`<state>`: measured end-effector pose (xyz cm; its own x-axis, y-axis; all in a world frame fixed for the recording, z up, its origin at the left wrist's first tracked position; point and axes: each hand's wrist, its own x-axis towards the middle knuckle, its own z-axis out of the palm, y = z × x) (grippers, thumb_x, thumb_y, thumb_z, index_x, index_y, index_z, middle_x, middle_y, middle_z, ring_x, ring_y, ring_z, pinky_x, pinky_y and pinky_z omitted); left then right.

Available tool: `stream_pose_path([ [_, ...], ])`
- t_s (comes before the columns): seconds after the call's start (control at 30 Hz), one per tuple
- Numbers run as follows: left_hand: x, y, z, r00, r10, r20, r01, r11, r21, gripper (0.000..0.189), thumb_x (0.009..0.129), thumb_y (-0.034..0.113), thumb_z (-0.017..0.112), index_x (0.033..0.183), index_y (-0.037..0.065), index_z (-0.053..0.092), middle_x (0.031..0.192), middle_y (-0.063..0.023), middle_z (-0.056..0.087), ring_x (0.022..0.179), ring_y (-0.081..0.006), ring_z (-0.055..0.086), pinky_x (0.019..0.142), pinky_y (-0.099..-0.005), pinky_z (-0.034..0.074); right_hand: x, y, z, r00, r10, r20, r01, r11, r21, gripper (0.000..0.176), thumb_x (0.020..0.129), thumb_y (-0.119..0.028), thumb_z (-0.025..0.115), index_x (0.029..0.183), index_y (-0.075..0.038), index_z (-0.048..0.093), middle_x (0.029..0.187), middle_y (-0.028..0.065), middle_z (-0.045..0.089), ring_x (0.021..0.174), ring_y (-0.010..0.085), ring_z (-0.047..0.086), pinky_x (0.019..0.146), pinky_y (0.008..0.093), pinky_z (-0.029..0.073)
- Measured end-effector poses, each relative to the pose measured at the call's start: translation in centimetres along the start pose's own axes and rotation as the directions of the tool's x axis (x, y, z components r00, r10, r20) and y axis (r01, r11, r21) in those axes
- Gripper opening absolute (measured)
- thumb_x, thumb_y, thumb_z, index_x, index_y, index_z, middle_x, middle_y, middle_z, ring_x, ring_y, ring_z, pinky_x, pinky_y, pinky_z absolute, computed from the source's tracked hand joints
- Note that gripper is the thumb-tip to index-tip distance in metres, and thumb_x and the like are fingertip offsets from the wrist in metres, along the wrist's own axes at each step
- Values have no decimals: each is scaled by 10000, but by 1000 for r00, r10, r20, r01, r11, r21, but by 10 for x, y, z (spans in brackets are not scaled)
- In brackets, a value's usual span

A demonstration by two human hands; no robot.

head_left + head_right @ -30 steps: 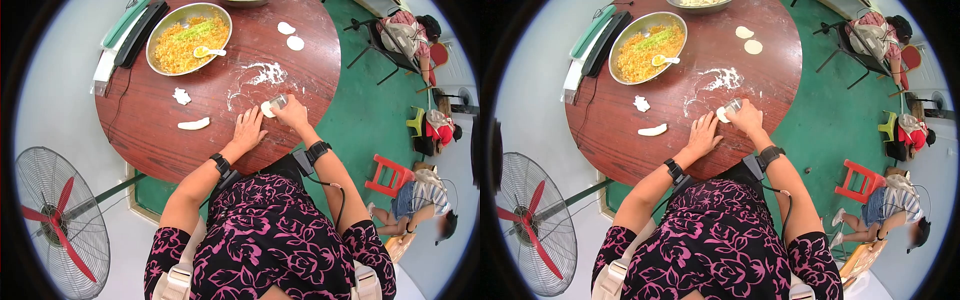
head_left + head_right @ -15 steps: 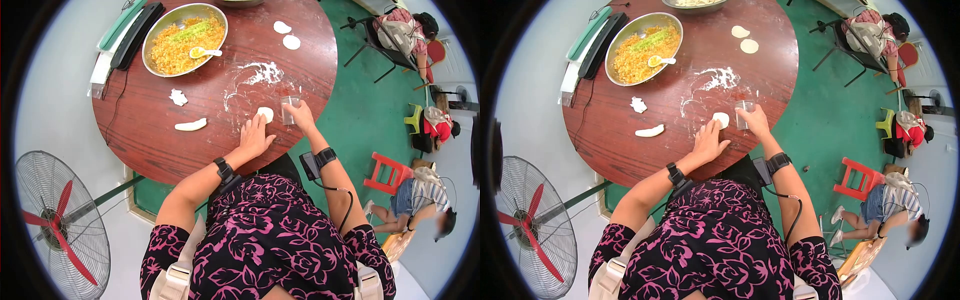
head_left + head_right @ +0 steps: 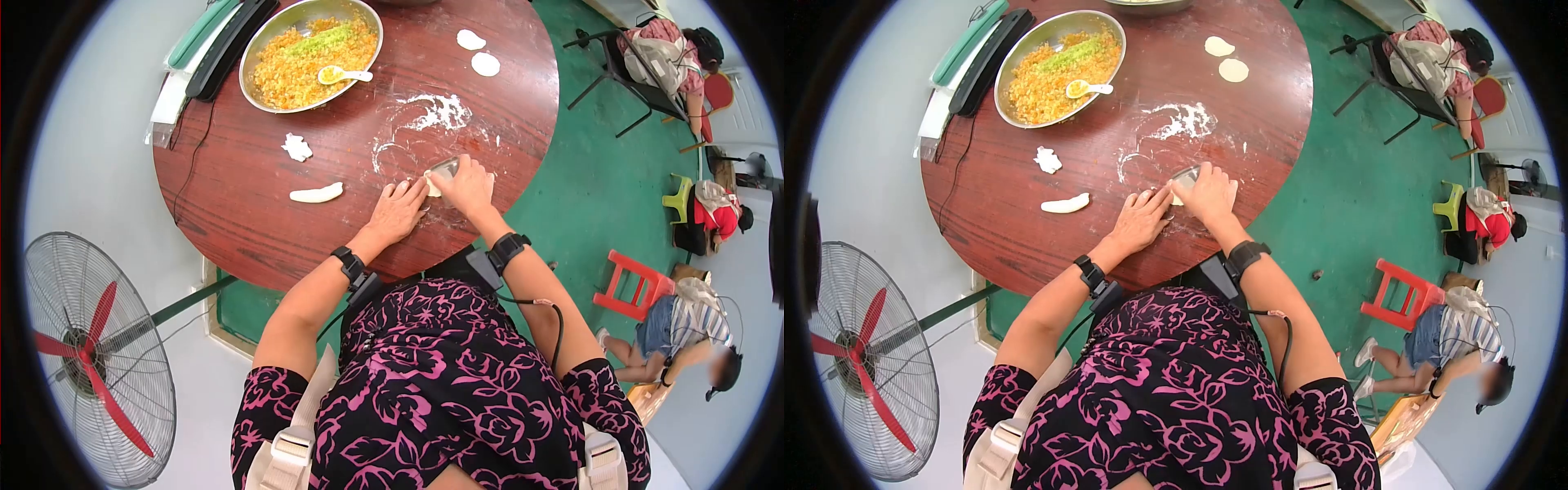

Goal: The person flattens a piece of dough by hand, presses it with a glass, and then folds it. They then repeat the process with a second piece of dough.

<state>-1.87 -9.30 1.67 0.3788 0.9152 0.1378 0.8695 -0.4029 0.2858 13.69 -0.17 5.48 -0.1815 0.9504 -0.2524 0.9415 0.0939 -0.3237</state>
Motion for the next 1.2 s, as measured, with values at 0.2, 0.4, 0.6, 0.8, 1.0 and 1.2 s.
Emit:
stream_pose_path([
  [0.2,0,-4,5,999,2,44,-3,1000,16,527,804,292,607,1245,33,481,1320,-93,455,1125,-267,441,905,-394,346,-14,-5,5,990,-133,-56,130,990,-48,687,704,-573,631,1090,-18,510,1017,189,606,1001,326,575,869,476,399],
  [0.4,-1,-1,-1,998,0,61,-2,1000,20,574,789,313,627,1268,42,462,1357,-101,423,1165,-281,421,935,-404,335,2,8,2,997,46,65,-50,997,61,747,689,-596,625,1164,-39,475,1030,196,620,985,334,601,866,459,422],
  [0.6,4,11,6,1000,-2,28,2,1000,27,627,784,353,631,1291,35,445,1378,-102,395,1203,-275,395,965,-417,314,17,43,-12,960,178,216,-233,936,264,868,637,-575,668,1204,45,449,1098,243,604,1032,340,595,869,395,462],
  [0.8,0,28,15,990,75,122,-80,996,32,648,803,421,596,1299,33,443,1374,-101,384,1230,-257,371,969,-430,304,12,36,-16,993,-108,43,84,925,371,799,662,-501,688,1258,-21,458,1080,177,618,1019,336,585,898,406,431],
  [1.0,-4,27,5,976,46,212,-35,998,-53,717,789,499,581,1304,19,444,1388,-128,368,1259,-263,347,995,-473,291,21,11,-4,682,-727,84,720,645,-256,749,737,-580,605,1315,-133,440,1076,76,597,1088,235,501,1001,481,270],
  [1.2,-6,29,5,987,45,156,-44,999,-9,741,783,553,555,1306,39,451,1383,-114,380,1266,-279,339,997,-496,291,35,14,-7,789,-613,30,597,755,-272,735,750,-613,567,1308,-151,447,1017,92,587,976,253,535,952,460,311],
])
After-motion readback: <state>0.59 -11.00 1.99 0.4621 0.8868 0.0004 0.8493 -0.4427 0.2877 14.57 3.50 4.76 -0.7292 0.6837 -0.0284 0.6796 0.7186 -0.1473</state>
